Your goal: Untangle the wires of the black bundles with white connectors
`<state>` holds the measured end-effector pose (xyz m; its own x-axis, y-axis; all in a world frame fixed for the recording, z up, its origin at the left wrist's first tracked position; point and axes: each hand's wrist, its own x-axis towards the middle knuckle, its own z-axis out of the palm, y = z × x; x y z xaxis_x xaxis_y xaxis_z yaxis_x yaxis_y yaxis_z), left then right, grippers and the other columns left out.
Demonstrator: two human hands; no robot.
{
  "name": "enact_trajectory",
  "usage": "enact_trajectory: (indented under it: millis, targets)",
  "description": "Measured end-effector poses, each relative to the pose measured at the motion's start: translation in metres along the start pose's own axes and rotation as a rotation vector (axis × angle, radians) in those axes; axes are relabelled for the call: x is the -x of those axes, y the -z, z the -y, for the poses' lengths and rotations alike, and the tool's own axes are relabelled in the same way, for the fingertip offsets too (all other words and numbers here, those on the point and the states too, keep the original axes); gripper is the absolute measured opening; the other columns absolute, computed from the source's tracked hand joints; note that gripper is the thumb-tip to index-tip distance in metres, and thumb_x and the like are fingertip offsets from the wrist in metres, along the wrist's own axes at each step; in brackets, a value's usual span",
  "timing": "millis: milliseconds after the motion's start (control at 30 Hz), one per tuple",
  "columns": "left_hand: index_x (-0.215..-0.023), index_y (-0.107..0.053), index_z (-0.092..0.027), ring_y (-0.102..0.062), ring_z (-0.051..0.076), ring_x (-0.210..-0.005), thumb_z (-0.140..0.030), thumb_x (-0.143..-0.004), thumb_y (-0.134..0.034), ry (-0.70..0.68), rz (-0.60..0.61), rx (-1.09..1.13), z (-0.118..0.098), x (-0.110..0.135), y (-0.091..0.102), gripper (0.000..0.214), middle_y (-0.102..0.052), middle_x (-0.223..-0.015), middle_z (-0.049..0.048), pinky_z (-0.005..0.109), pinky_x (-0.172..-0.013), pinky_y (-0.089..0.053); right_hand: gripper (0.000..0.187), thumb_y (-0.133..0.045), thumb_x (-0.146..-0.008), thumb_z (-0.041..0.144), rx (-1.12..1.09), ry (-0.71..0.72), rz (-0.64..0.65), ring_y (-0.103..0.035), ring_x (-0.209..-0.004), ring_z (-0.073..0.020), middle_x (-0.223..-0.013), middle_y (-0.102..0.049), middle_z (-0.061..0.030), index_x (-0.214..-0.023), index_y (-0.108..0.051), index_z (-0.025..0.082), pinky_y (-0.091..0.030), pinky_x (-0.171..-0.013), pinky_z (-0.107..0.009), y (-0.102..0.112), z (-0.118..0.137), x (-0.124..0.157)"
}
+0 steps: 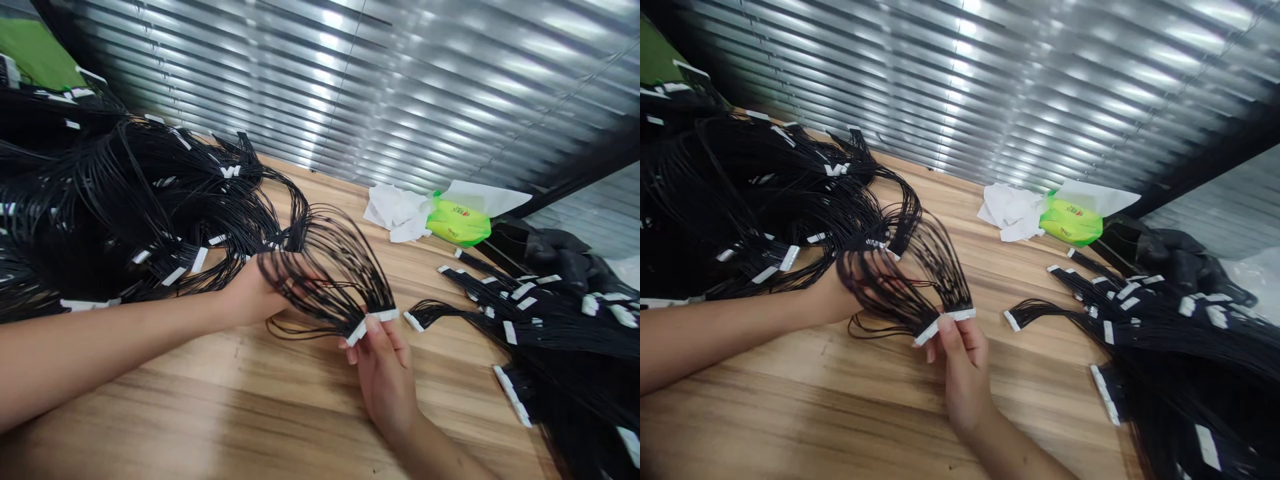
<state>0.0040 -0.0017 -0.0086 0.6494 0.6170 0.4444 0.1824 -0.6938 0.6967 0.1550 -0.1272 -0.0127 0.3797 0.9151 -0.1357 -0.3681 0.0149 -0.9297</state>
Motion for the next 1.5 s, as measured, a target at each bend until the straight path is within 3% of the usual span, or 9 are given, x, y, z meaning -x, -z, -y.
enact_trajectory:
  millis: [133, 200, 267, 400, 500, 567, 800, 1200, 1500]
  targets:
    - [-0.079, -0.068, -0.017, -0.047, 0.008, -0.051, -0.031, -0.086, -0.058, 0.094, 0.142, -0.137, 0.001, 0.001, 0.003, 0.019, -0.055, -0.056, -0.0037, 0.02, -0.047, -0.033, 0.03, -0.072, -0.073, 0.047, 0.009, 0.092, -0.124, -0.044, -0.046, -0.01, -0.056, -0.059, 0.0015, -0.066, -0.063, 0.02, -0.035, -0.043, -0.023, 0.002, 0.002, -0.008]
    - [-0.081, -0.066, -0.017, -0.047, 0.009, -0.054, -0.037, -0.084, -0.06, 0.157, 0.205, -0.221, 0.002, 0.001, 0.003, 0.021, -0.055, -0.061, -0.0041, 0.02, -0.047, -0.03, 0.03, -0.071, -0.075, 0.046, 0.019, 0.101, -0.138, -0.044, -0.047, -0.0097, -0.057, -0.06, 0.001, -0.066, -0.063, 0.019, -0.035, -0.045, -0.023, 0.003, 0.001, -0.01]
    - [-0.097, -0.064, -0.019, -0.056, 0.012, -0.069, -0.038, -0.083, -0.063, 0.14, 0.216, -0.24, 0.003, 0.001, 0.002, 0.024, -0.063, -0.081, -0.0013, 0.021, -0.058, -0.039, 0.029, -0.07, -0.076, 0.046, 0.015, 0.098, -0.144, -0.045, -0.048, -0.0094, -0.058, -0.061, 0.0009, -0.066, -0.064, 0.019, -0.035, -0.045, -0.023, 0.004, -0.001, -0.01]
    - [-0.111, -0.061, -0.022, -0.059, 0.019, -0.103, -0.033, -0.083, -0.064, -0.004, 0.116, -0.308, 0.005, -0.001, 0.004, 0.03, -0.065, -0.111, 0.0036, 0.029, -0.084, -0.042, 0.03, -0.073, -0.073, 0.045, -0.008, 0.085, -0.171, -0.043, -0.047, -0.0085, -0.058, -0.062, 0.0014, -0.064, -0.063, 0.019, -0.034, -0.045, -0.022, 0.004, -0.003, -0.011]
    - [-0.09, -0.066, -0.024, -0.063, 0.013, -0.082, -0.028, -0.086, -0.062, -0.133, 0.004, -0.387, 0.003, -0.001, 0.007, 0.007, -0.07, -0.09, -0.0027, 0.027, -0.075, -0.038, 0.03, -0.074, -0.072, 0.045, -0.025, 0.07, -0.197, -0.042, -0.047, -0.0085, -0.058, -0.062, 0.0013, -0.064, -0.063, 0.019, -0.033, -0.045, -0.022, 0.004, -0.003, -0.013]
    - [-0.08, -0.065, -0.025, -0.061, 0.01, -0.071, -0.024, -0.086, -0.063, -0.251, -0.055, -0.405, 0.001, 0.0, 0.008, 0.006, -0.069, -0.077, -0.006, 0.026, -0.07, -0.035, 0.029, -0.074, -0.073, 0.044, -0.03, 0.059, -0.194, -0.042, -0.047, -0.0086, -0.058, -0.062, 0.001, -0.064, -0.063, 0.018, -0.033, -0.045, -0.022, 0.005, -0.003, -0.014]
    - [-0.095, -0.066, -0.032, -0.055, 0.01, -0.068, -0.024, -0.083, -0.068, -0.509, -0.206, -0.504, -0.005, -0.001, 0.008, 0.015, -0.066, -0.073, -0.0066, 0.026, -0.065, -0.035, 0.026, -0.072, -0.075, 0.043, 0.003, 0.052, -0.112, -0.043, -0.049, -0.0082, -0.062, -0.063, 0.0016, -0.069, -0.066, 0.019, -0.035, -0.048, -0.022, 0.005, -0.005, -0.013]
    - [-0.085, -0.065, -0.025, -0.056, 0.011, -0.071, -0.027, -0.087, -0.063, -0.46, -0.139, -0.46, -0.004, 0.0, 0.009, 0.003, -0.068, -0.079, -0.0045, 0.028, -0.066, -0.034, 0.024, -0.069, -0.08, 0.042, 0.038, 0.043, -0.051, -0.044, -0.051, -0.0076, -0.061, -0.063, 0.003, -0.072, -0.067, 0.02, -0.036, -0.049, -0.021, 0.007, -0.008, -0.011]
    - [-0.062, -0.05, -0.018, -0.054, 0.011, -0.066, -0.04, -0.085, -0.063, -0.294, -0.083, -0.517, 0.0, -0.006, 0.014, 0.035, -0.061, -0.064, -0.0042, 0.029, -0.07, -0.032, 0.027, -0.078, -0.068, 0.042, -0.129, 0.056, -0.232, -0.047, -0.049, -0.0084, -0.058, -0.058, 0.0049, -0.065, -0.062, 0.02, -0.034, -0.045, -0.022, 0.002, -0.001, -0.01]
